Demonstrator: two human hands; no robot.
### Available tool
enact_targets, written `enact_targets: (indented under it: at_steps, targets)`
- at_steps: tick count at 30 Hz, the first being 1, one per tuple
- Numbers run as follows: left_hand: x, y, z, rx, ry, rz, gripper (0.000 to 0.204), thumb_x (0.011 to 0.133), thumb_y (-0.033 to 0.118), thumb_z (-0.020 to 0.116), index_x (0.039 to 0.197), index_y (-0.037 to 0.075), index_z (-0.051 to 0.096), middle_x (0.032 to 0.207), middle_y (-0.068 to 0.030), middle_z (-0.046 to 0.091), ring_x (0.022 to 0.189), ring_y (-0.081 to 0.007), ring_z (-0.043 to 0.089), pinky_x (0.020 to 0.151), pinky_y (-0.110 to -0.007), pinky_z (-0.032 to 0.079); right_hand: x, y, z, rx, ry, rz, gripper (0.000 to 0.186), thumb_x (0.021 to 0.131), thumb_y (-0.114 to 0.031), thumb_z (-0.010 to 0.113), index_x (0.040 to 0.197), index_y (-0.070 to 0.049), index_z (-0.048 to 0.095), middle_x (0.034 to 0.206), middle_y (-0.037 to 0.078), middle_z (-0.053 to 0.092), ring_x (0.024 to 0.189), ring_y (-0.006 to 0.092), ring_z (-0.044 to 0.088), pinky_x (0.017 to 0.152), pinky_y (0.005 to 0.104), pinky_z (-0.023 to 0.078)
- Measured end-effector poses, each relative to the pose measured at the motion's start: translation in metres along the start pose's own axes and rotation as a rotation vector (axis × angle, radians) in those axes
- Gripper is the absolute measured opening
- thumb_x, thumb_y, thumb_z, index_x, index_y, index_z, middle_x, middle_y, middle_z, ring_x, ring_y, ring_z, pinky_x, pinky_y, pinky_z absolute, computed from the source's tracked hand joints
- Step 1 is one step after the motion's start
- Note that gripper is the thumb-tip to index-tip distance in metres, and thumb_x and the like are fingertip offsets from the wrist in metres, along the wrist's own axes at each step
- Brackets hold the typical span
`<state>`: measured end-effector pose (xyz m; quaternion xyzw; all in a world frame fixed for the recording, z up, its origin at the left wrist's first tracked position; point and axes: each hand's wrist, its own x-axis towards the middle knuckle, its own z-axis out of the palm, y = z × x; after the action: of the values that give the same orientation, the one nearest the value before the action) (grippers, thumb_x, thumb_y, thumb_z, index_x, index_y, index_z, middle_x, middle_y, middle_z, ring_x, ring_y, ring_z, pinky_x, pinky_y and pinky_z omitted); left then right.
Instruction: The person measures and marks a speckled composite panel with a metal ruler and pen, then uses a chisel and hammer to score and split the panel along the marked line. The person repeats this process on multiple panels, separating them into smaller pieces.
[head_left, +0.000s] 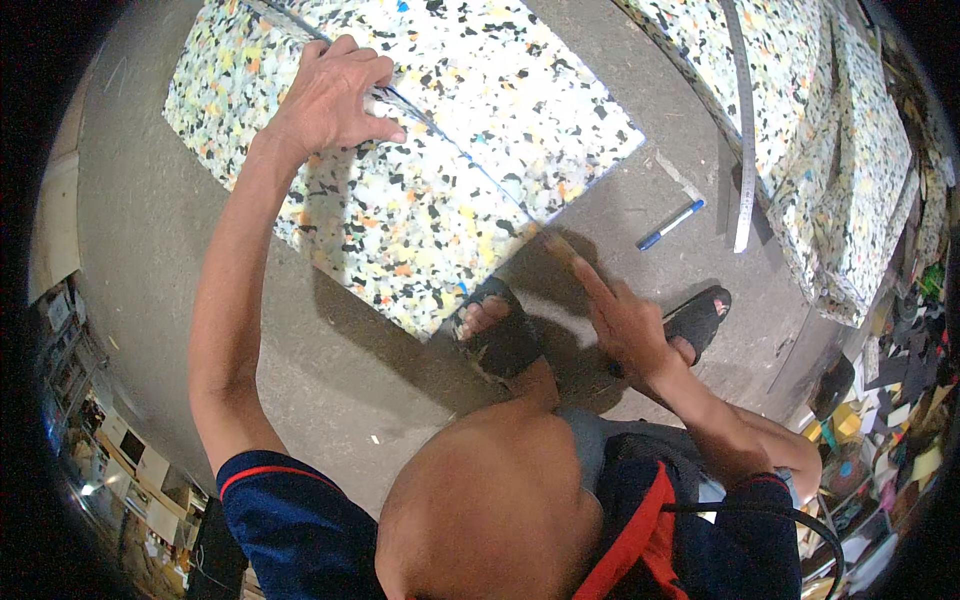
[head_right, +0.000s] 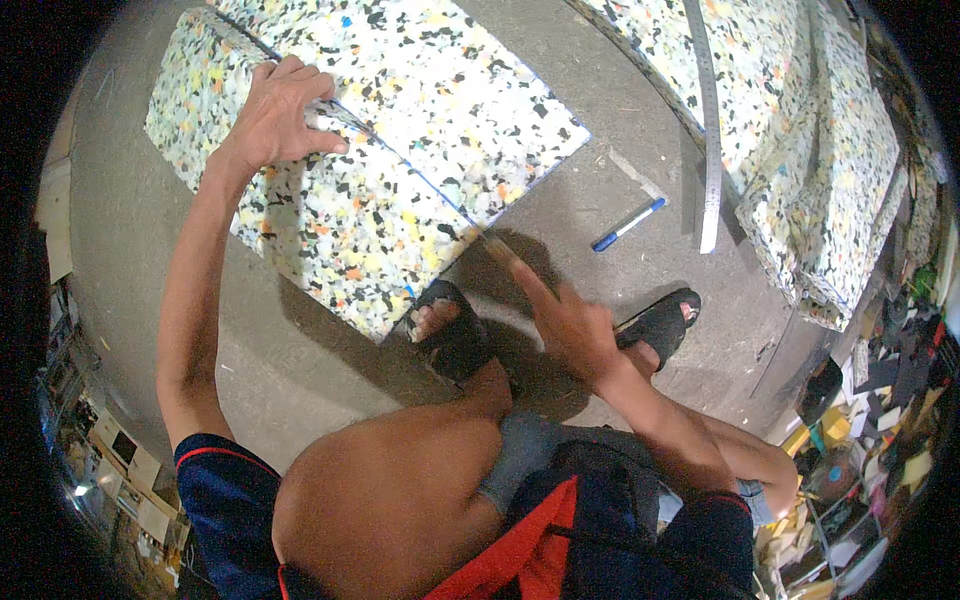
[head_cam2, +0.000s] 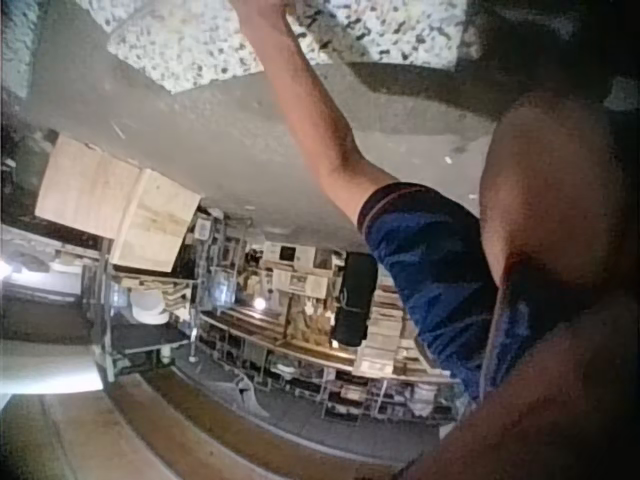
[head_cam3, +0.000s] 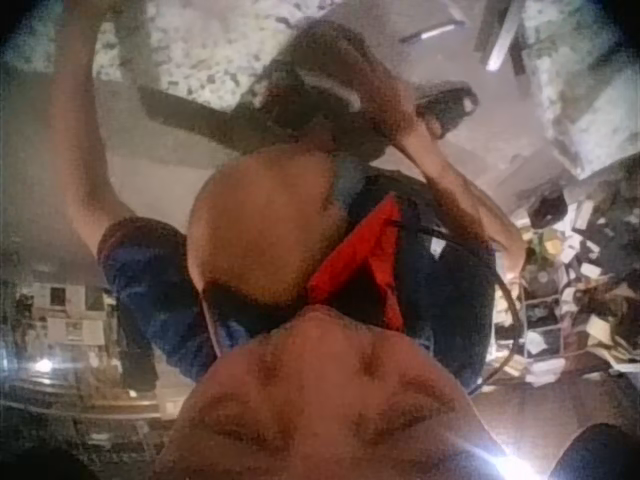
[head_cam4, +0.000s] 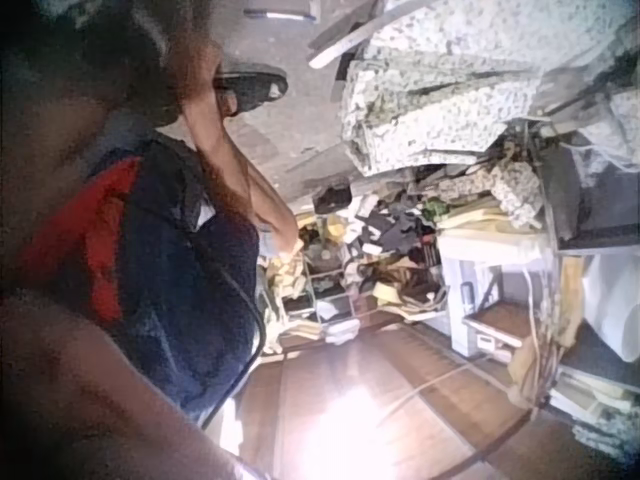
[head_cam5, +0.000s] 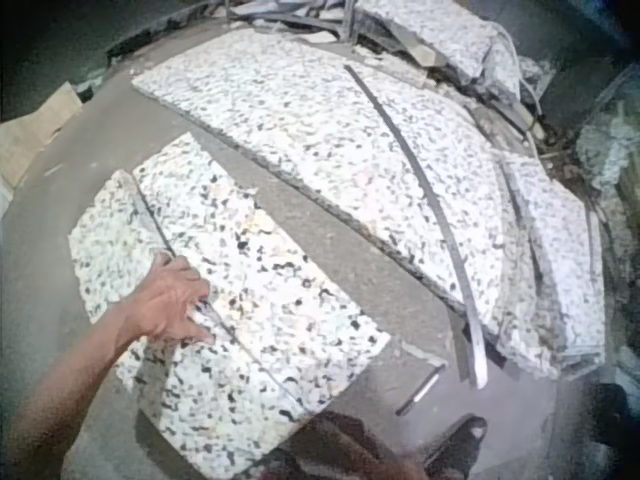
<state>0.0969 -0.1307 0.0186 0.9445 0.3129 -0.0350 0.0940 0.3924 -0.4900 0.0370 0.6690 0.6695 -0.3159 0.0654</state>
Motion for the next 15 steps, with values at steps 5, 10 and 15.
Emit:
enact_targets:
  at_steps: [5,10,15]
  targets:
    - [0.001,0.000,-0.002,-0.046,-0.052,-0.078,0.062,0.059,0.056,0.090,0.100,0.011,0.077,0.096,-0.0033,0.070,0.105,-0.0241,0.057,0.100,-0.043,0.036,0.009,0.008,0.003,-0.013,0.074,-0.091,0.070,0.094,-0.010,0.063,0.159,-0.020,0.038,0.085,0.015,0.061,0.062,0.0354,0.065,0.051,0.0461,0.053]
    - [-0.002,-0.007,0.001,-0.046,-0.036,-0.097,0.063,0.060,0.057,0.089,0.101,0.010,0.079,0.096,-0.0032,0.069,0.106,-0.0233,0.056,0.100,-0.043,0.036,-0.052,0.023,-0.010,0.050,0.056,-0.079,0.071,0.091,-0.009,0.064,0.157,-0.020,0.042,0.082,0.014,0.062,0.060,0.0334,0.066,0.050,0.0449,0.053]
    - [-0.007,-0.008,0.010,-0.008,0.099,-0.017,0.064,0.052,0.057,0.090,0.091,0.008,0.076,0.092,-0.0036,0.066,0.099,-0.0251,0.055,0.094,-0.043,0.036,-0.053,0.030,-0.005,0.113,0.097,-0.085,0.075,0.087,-0.011,0.065,0.157,-0.026,0.043,0.081,0.013,0.062,0.055,0.0313,0.065,0.048,0.0454,0.055]
